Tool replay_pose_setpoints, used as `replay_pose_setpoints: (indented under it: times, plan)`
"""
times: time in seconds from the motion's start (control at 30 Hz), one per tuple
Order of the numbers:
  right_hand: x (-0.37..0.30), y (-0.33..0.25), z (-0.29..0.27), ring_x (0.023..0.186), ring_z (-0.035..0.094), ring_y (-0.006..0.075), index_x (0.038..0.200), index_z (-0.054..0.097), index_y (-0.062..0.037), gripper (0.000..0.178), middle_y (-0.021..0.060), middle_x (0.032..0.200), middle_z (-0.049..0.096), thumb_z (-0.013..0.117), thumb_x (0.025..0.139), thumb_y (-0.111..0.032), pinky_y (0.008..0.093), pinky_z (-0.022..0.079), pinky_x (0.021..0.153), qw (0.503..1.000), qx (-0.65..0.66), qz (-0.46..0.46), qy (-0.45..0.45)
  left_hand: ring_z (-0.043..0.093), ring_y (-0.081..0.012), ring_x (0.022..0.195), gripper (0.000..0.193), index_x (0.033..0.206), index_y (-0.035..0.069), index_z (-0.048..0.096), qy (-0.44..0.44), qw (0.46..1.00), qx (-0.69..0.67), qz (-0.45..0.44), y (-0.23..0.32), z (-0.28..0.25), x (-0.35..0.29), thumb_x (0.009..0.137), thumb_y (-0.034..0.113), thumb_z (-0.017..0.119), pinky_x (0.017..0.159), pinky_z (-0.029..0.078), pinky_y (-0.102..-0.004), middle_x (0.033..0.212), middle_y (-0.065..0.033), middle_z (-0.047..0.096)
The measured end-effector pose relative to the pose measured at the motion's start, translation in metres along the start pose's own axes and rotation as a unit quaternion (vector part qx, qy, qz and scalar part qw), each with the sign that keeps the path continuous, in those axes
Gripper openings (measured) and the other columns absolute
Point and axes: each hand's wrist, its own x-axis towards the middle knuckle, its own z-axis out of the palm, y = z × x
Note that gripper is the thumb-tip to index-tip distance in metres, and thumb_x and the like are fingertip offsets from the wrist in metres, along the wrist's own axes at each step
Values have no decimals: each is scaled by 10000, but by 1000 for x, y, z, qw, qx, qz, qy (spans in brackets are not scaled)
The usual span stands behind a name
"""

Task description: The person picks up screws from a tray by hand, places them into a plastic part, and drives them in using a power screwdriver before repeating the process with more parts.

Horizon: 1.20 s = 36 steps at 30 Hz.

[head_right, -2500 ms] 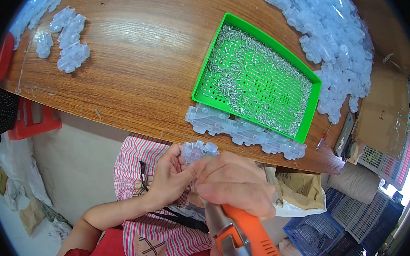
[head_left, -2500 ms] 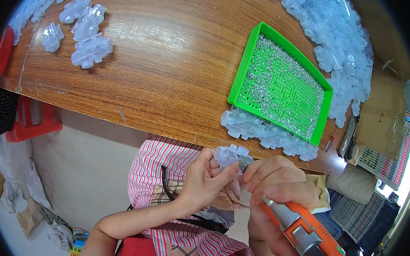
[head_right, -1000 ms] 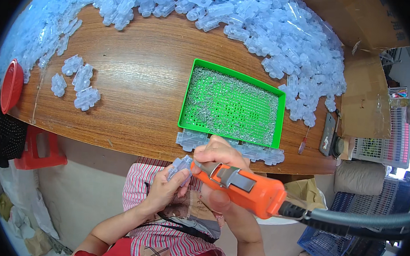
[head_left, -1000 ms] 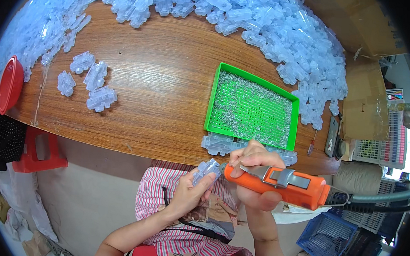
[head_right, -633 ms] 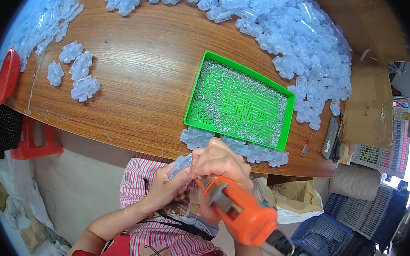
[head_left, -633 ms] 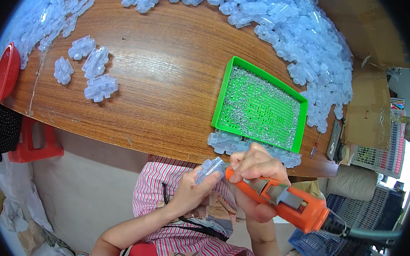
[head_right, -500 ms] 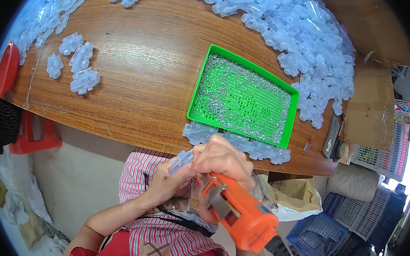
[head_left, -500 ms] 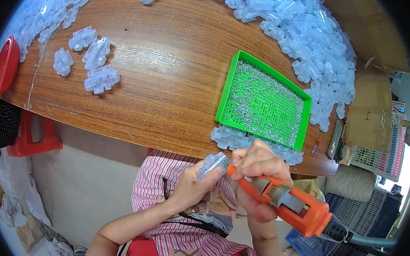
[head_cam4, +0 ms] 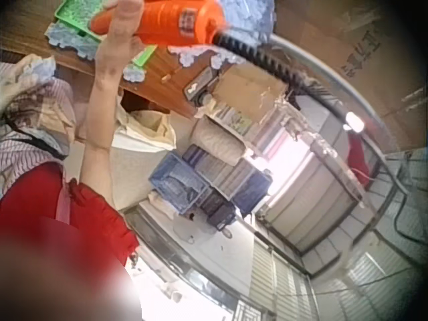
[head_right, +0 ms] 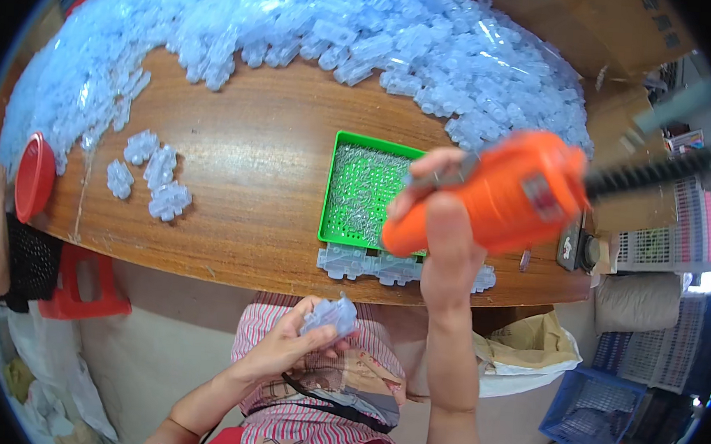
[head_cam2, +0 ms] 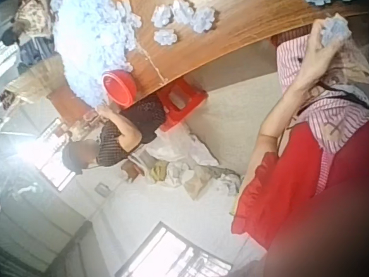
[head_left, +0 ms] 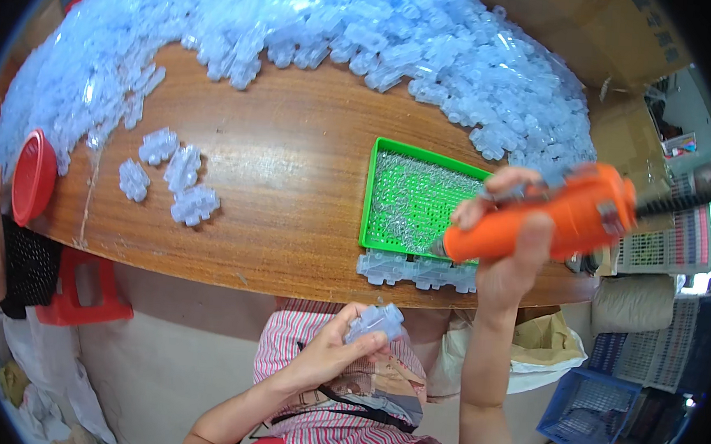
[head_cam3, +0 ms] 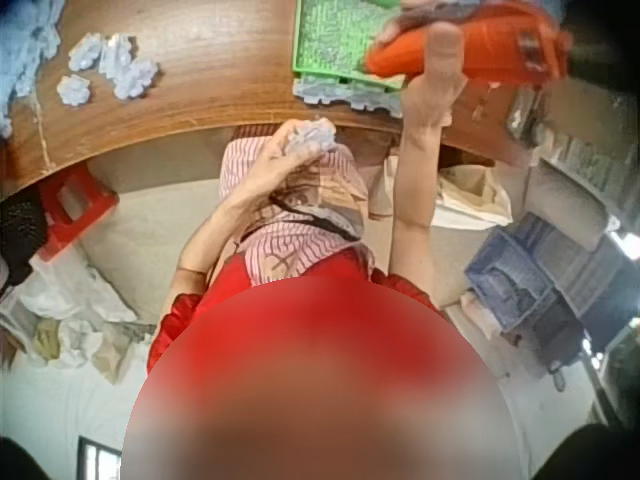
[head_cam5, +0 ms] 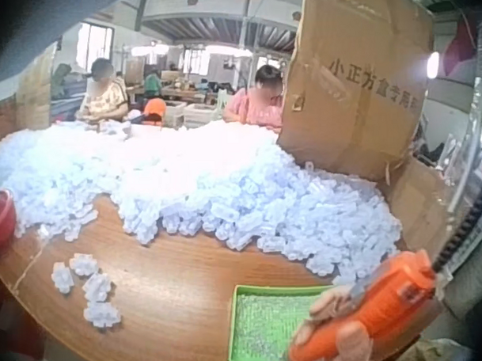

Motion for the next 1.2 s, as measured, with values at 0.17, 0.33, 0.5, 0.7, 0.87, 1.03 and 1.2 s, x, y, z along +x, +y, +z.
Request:
replay_pose_setpoints:
  times: [0.17, 0.33, 0.5, 0.7, 0.87, 1.03, 1.2]
  plan:
    - [26, 13, -10, 771, 560, 100, 1077, 519, -29, 353, 19, 896, 568, 707, 852, -227, 255, 462, 704, 998, -55, 38, -2, 522, -189, 1155, 450, 1230, 56, 488, -57, 993, -5, 99, 34, -6, -3, 862, 210, 695, 1001, 399, -363, 1256, -102, 537]
    - [30, 17, -27, 1029, 523, 195, 1302, 393, 12, 604, 133, 1145, 532, 697, 857, -261, 355, 420, 913, 993, -119, 17, -12, 517, -208, 1161, 445, 1179, 65, 539, -77, 983, 58, 155, 63, -3, 6, 815, 221, 740, 1006, 389, -374, 1256, -110, 540]
    - [-1, -3, -5, 1218, 357, 351, 1370, 300, 54, 726, 226, 1359, 374, 687, 829, -239, 460, 276, 1024, 873, -461, -130, 97, 512, -223, 1179, 463, 1199, 75, 517, -84, 972, 79, 206, 74, -11, 12, 811, 199, 738, 975, 425, -374, 1251, -117, 534]
    - [-52, -28, 11, 1036, 470, 276, 1193, 608, -113, 502, 91, 1126, 540, 713, 779, -376, 402, 326, 907, 910, -348, -132, -184, 466, -190, 1206, 446, 1259, 33, 489, -99, 954, 114, 260, 82, -6, 19, 849, 31, 665, 1005, 414, -341, 1303, -97, 459]
    - [-58, -9, 8, 988, 536, 280, 1161, 609, -63, 426, 99, 1082, 590, 719, 797, -255, 388, 399, 873, 928, -299, -155, -161, 477, -192, 1205, 427, 1229, 24, 494, -49, 946, 140, 288, 83, 3, 16, 839, -9, 664, 997, 431, -329, 1304, -126, 462]
    - [-71, 3, 3, 954, 590, 269, 1135, 596, -3, 345, 137, 1065, 612, 676, 858, -194, 333, 466, 833, 984, -137, -33, -110, 550, -183, 1129, 420, 1169, -7, 527, 17, 935, 186, 303, 79, -4, 13, 798, 1, 723, 943, 476, -304, 1187, -128, 573]
    - [-83, 13, 5, 942, 579, 178, 1202, 535, 23, 391, 126, 1113, 598, 621, 915, -230, 279, 451, 811, 985, 39, 159, -58, 636, -137, 933, 404, 1111, -14, 573, 85, 892, 299, 328, 78, 0, 9, 765, 46, 772, 815, 521, -254, 1043, -105, 650]
